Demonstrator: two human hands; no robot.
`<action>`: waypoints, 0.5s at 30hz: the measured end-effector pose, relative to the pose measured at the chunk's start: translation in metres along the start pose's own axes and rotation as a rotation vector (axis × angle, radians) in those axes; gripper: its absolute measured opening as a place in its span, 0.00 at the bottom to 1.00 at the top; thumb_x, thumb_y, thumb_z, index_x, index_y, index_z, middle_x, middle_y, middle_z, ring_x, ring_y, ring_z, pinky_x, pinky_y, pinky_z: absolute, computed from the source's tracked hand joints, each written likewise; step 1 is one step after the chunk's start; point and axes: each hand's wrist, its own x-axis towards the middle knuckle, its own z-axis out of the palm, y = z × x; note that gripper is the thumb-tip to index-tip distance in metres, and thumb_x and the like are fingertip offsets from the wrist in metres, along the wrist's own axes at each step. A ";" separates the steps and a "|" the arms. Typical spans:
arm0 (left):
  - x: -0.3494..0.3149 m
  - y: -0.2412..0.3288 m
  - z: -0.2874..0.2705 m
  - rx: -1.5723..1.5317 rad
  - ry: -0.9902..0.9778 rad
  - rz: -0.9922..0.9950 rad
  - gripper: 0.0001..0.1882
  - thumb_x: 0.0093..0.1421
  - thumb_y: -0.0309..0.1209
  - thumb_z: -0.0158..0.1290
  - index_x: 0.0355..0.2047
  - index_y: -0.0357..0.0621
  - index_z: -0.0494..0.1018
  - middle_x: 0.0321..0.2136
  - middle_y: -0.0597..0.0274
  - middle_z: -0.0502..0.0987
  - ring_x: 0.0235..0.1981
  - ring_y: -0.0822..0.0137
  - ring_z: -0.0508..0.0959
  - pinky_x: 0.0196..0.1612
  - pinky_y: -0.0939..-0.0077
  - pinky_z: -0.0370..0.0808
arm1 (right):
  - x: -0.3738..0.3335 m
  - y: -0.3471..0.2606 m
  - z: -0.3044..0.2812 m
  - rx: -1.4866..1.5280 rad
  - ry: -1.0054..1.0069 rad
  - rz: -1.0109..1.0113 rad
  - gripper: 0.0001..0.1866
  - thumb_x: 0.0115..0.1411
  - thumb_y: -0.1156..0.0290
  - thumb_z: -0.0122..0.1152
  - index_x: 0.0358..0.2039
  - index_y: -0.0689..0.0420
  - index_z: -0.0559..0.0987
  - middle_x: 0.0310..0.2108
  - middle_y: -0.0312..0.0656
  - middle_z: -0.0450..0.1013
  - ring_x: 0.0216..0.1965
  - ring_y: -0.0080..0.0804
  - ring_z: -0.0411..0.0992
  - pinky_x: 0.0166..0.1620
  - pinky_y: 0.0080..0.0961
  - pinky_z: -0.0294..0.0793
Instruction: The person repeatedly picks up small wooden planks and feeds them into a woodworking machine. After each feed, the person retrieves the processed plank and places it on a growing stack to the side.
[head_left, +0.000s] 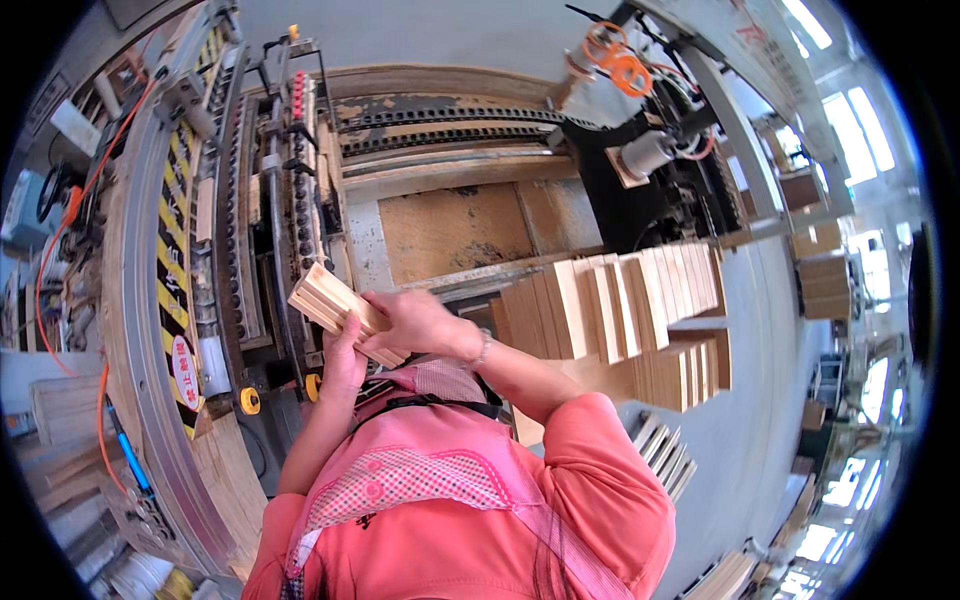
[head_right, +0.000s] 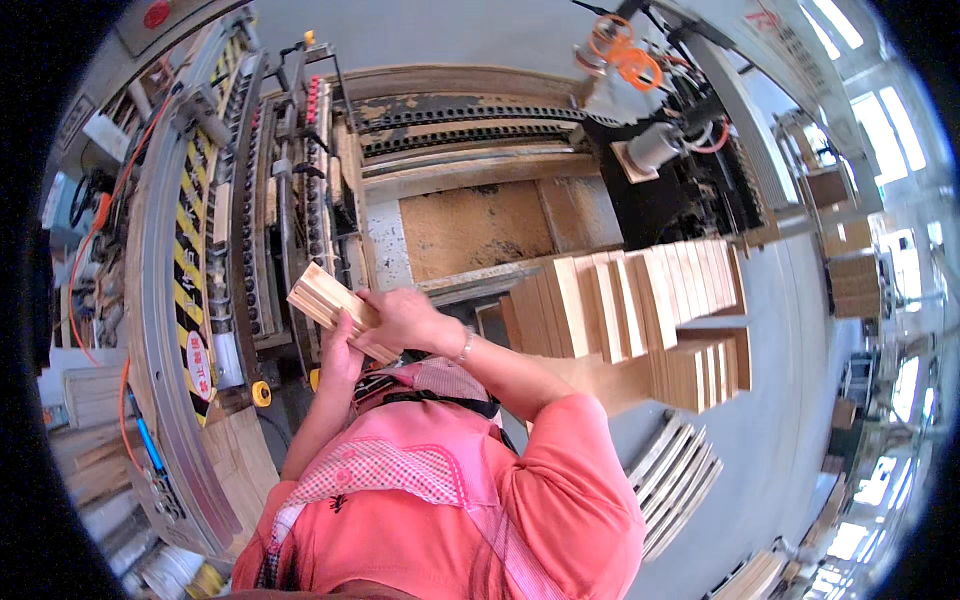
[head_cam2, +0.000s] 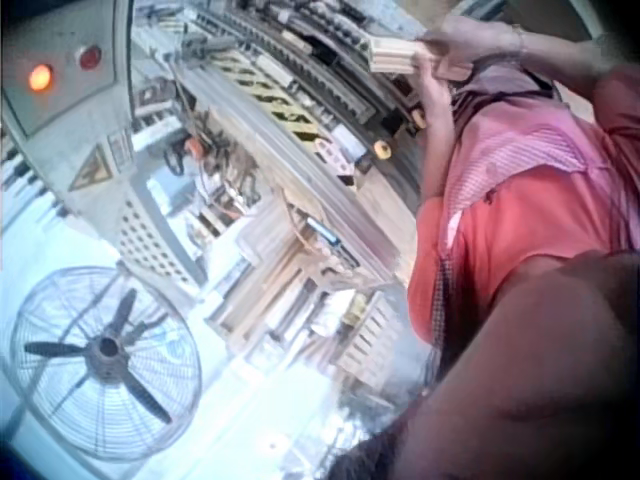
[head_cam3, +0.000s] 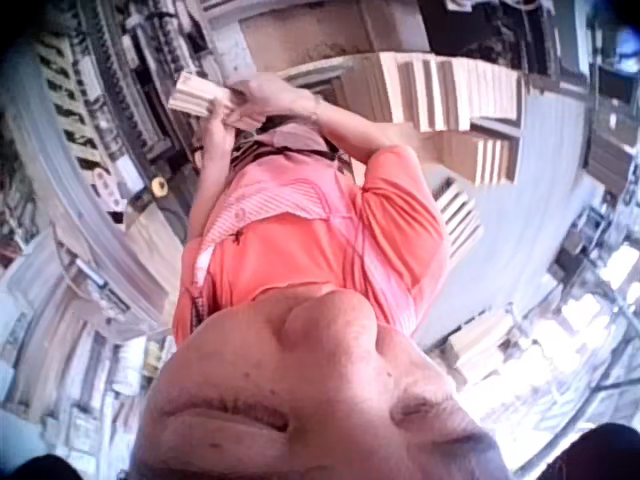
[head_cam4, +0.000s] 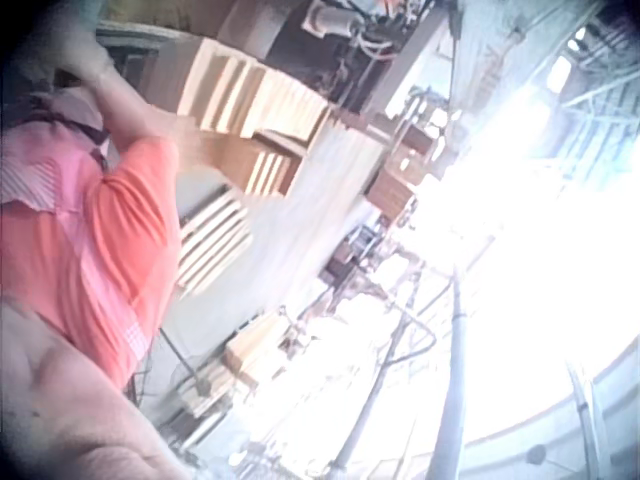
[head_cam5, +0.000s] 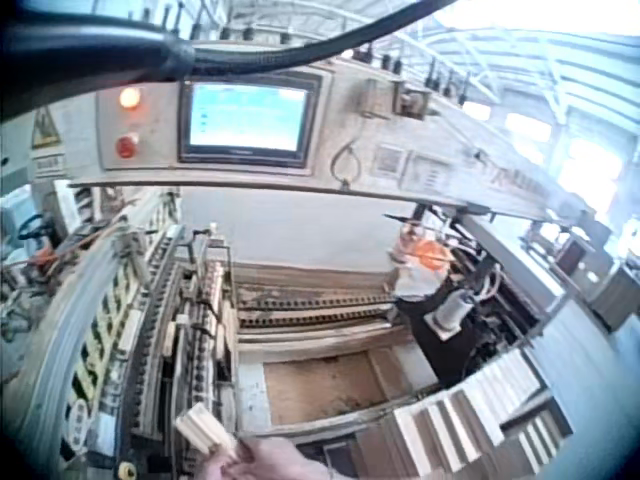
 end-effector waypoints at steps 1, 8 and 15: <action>-0.002 -0.003 0.002 -0.030 -0.015 -0.036 0.27 0.55 0.36 0.55 0.50 0.38 0.60 0.43 0.57 0.70 0.45 0.63 0.72 0.49 0.68 0.69 | -0.018 0.009 -0.008 0.005 0.047 -0.019 0.25 0.41 0.55 0.66 0.35 0.59 0.74 0.27 0.51 0.73 0.30 0.50 0.72 0.34 0.37 0.71; -0.008 -0.003 0.000 0.073 -0.073 -0.139 0.28 0.54 0.41 0.55 0.49 0.39 0.60 0.41 0.54 0.71 0.46 0.59 0.71 0.49 0.62 0.70 | -0.170 0.105 -0.137 -0.918 0.789 0.698 0.15 0.48 0.67 0.62 0.35 0.59 0.75 0.36 0.46 0.73 0.38 0.42 0.70 0.41 0.32 0.71; -0.008 0.001 0.003 0.049 -0.136 -0.165 0.27 0.53 0.40 0.56 0.47 0.37 0.62 0.42 0.54 0.71 0.46 0.59 0.72 0.49 0.63 0.70 | -0.260 0.163 -0.187 -0.691 0.357 1.289 0.26 0.42 0.53 0.63 0.36 0.61 0.76 0.29 0.52 0.74 0.36 0.48 0.73 0.41 0.38 0.72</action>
